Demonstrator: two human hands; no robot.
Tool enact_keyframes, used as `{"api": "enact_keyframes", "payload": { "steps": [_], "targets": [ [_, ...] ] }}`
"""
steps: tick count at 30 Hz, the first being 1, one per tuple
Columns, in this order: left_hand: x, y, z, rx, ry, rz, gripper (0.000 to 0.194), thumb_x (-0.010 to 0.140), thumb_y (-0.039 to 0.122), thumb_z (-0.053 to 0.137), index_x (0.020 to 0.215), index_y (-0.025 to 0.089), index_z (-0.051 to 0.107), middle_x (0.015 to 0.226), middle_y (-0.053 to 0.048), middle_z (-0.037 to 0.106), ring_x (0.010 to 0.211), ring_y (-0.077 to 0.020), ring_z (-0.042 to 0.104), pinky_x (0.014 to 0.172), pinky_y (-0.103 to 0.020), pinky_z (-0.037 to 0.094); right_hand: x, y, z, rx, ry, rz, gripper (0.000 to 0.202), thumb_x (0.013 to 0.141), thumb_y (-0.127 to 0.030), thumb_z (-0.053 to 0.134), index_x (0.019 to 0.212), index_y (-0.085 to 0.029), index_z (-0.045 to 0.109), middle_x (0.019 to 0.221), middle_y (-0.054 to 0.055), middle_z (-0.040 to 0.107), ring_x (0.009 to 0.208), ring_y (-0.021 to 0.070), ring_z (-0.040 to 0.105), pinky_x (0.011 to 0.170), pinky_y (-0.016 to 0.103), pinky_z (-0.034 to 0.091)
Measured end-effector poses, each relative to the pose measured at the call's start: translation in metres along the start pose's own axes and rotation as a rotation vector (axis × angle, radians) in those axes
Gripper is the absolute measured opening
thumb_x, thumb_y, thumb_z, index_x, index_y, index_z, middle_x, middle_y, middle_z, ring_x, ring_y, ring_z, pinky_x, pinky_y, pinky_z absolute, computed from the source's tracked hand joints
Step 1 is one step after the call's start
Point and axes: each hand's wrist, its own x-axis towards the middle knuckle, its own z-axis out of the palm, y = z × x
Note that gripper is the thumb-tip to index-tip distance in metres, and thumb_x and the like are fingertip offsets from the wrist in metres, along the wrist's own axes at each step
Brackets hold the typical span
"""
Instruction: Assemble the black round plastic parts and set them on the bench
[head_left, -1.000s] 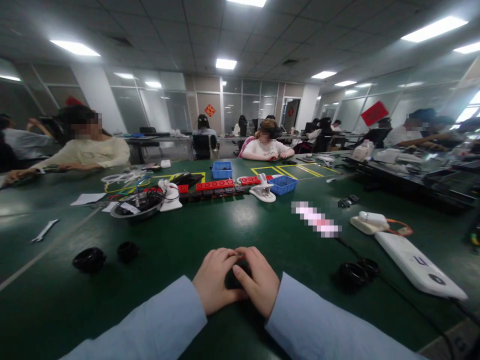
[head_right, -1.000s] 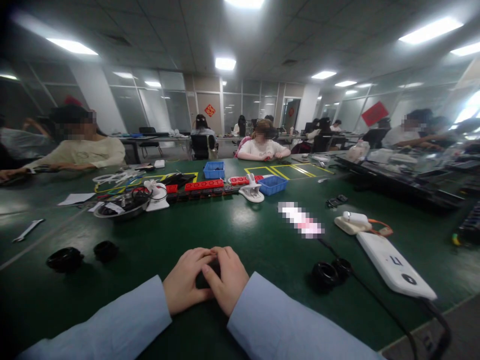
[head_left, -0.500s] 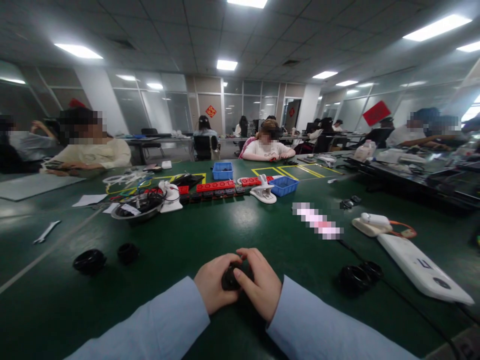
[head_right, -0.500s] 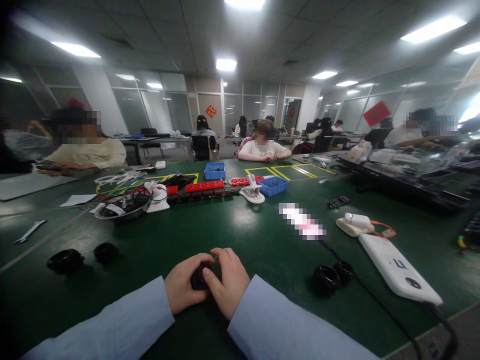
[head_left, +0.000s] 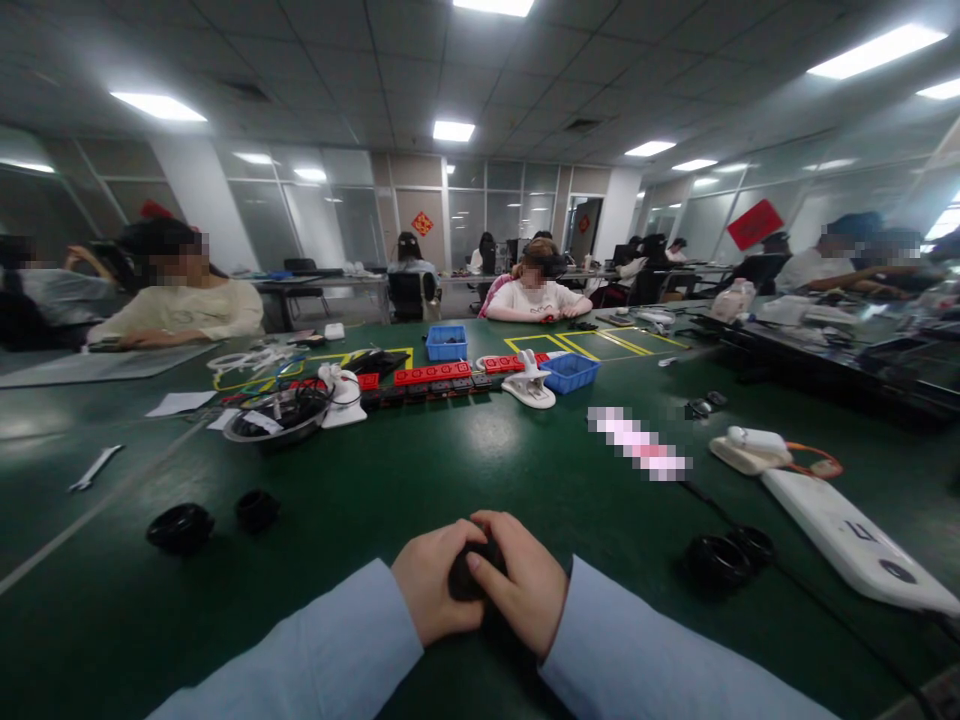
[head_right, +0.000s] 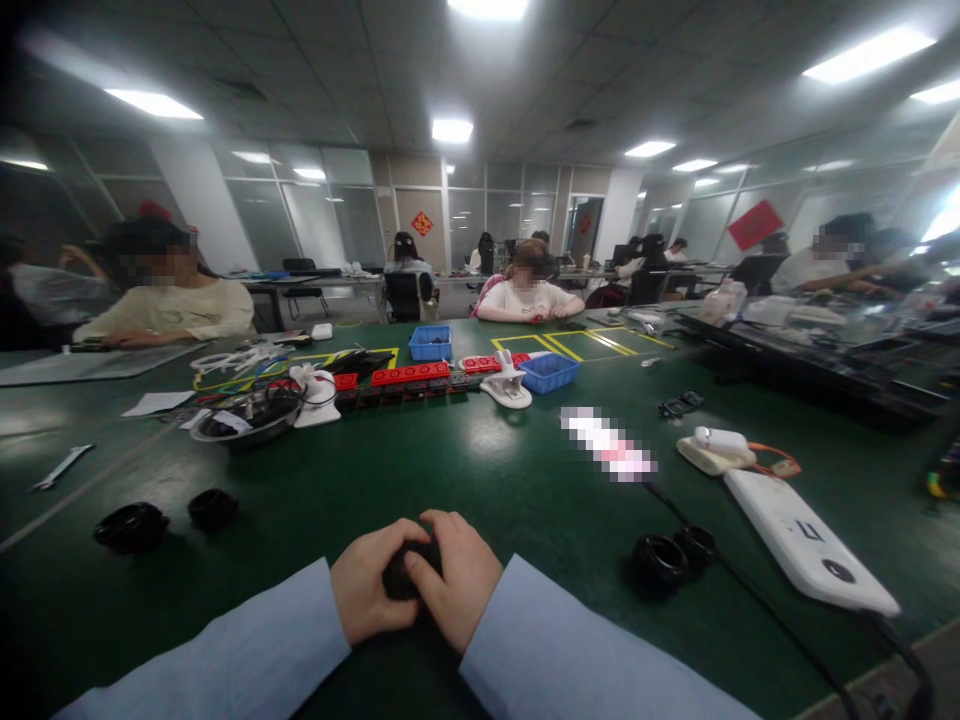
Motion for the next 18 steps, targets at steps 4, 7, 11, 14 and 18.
{"api": "enact_keyframes", "payload": {
  "steps": [4, 7, 11, 14, 18],
  "targets": [
    [0.0, -0.001, -0.004, -0.051, -0.022, 0.061, 0.043, 0.057, 0.031, 0.069, 0.096, 0.021, 0.052, 0.09, -0.002, 0.061, 0.081, -0.0191, 0.058, 0.071, -0.029, 0.044, 0.001, 0.001, 0.001, 0.009, 0.0, -0.012, 0.035, 0.075, -0.016, 0.045, 0.11, -0.015, 0.049, 0.102, 0.007, 0.055, 0.097, 0.0184, 0.049, 0.086, 0.032, 0.037],
    [-0.001, -0.002, -0.005, -0.069, -0.044, 0.048, 0.047, 0.061, 0.04, 0.065, 0.101, 0.022, 0.049, 0.095, -0.003, 0.06, 0.085, -0.0206, 0.057, 0.073, -0.031, 0.044, 0.001, 0.002, 0.0, 0.021, 0.005, -0.015, 0.032, 0.077, -0.018, 0.044, 0.108, -0.017, 0.05, 0.1, 0.007, 0.055, 0.094, 0.0184, 0.05, 0.084, 0.032, 0.038],
    [-0.003, -0.003, -0.004, -0.07, 0.029, -0.03, 0.041, 0.068, 0.035, 0.053, 0.103, 0.019, 0.038, 0.085, -0.003, 0.06, 0.074, -0.019, 0.058, 0.065, -0.03, 0.043, 0.002, 0.001, 0.0, 0.026, 0.01, -0.016, 0.028, 0.08, -0.022, 0.044, 0.106, -0.018, 0.051, 0.095, 0.006, 0.055, 0.089, 0.0182, 0.051, 0.08, 0.032, 0.04],
    [-0.003, -0.004, -0.011, 0.0, 0.034, -0.076, 0.038, 0.067, 0.04, 0.054, 0.095, 0.019, 0.041, 0.071, 0.0, 0.057, 0.061, -0.0172, 0.055, 0.054, -0.027, 0.041, 0.001, 0.001, -0.001, 0.0, -0.001, -0.003, 0.029, 0.08, -0.025, 0.045, 0.108, -0.018, 0.05, 0.094, 0.006, 0.055, 0.087, 0.0187, 0.051, 0.078, 0.033, 0.04],
    [-0.004, -0.005, -0.035, 0.077, 0.056, -0.033, 0.035, 0.07, 0.047, 0.05, 0.094, 0.021, 0.051, 0.073, 0.0, 0.059, 0.061, -0.0158, 0.054, 0.055, -0.025, 0.04, -0.001, 0.0, -0.001, -0.025, -0.019, -0.005, 0.033, 0.08, -0.029, 0.047, 0.11, -0.017, 0.048, 0.096, 0.007, 0.056, 0.089, 0.02, 0.052, 0.077, 0.033, 0.041]
  ]
}}
